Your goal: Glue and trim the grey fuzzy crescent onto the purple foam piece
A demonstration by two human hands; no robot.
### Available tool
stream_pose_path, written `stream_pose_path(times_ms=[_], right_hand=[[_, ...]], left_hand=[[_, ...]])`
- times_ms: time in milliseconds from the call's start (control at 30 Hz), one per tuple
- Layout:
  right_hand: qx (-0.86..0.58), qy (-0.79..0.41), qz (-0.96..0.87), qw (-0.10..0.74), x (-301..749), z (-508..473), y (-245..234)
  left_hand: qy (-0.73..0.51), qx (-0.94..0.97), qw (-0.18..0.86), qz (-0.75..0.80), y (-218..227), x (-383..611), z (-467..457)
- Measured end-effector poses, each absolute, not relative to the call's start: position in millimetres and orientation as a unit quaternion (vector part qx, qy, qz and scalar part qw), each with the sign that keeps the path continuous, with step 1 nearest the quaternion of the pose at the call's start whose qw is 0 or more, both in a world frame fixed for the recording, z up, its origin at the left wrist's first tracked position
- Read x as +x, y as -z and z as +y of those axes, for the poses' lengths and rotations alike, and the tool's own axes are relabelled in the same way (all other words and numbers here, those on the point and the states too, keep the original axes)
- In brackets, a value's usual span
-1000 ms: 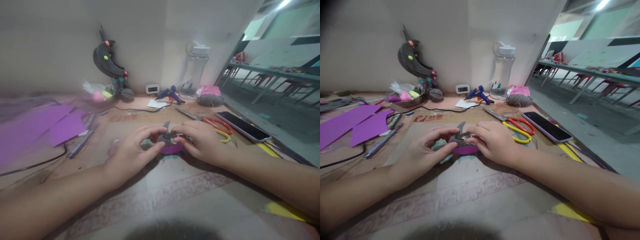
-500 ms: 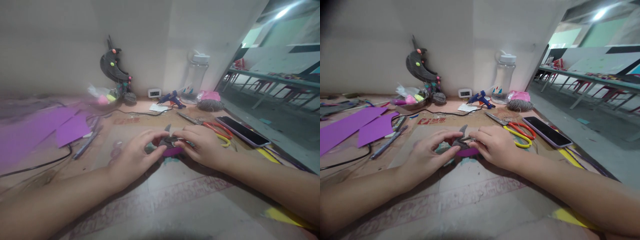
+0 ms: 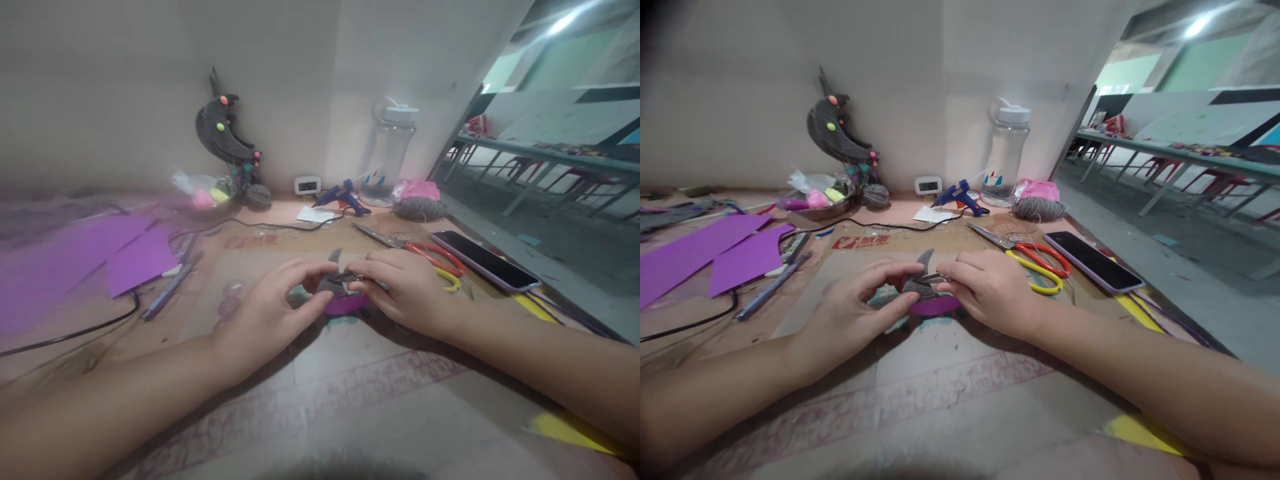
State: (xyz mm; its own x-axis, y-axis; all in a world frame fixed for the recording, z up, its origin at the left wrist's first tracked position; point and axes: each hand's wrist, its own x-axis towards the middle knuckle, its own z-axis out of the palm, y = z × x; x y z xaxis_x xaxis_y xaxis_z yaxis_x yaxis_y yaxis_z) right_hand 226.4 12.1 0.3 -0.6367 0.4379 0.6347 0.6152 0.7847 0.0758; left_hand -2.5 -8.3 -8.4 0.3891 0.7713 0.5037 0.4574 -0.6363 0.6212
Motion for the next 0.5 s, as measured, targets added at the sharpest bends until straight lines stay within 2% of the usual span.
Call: stream_pose_path(times_ms=[167, 500], right_hand=[[-0.312, 0.109, -0.891, 0.311, 226.3, 10.9, -1.7], [-0.298, 0.149, -0.896, 0.292, 224.5, 7.7, -3.4]], left_hand=[[-0.401, 0.797, 0.225, 0.391, 9.2, -2.0, -7.9], [-0.399, 0.796, 0.247, 0.383, 11.5, -3.5, -8.1]])
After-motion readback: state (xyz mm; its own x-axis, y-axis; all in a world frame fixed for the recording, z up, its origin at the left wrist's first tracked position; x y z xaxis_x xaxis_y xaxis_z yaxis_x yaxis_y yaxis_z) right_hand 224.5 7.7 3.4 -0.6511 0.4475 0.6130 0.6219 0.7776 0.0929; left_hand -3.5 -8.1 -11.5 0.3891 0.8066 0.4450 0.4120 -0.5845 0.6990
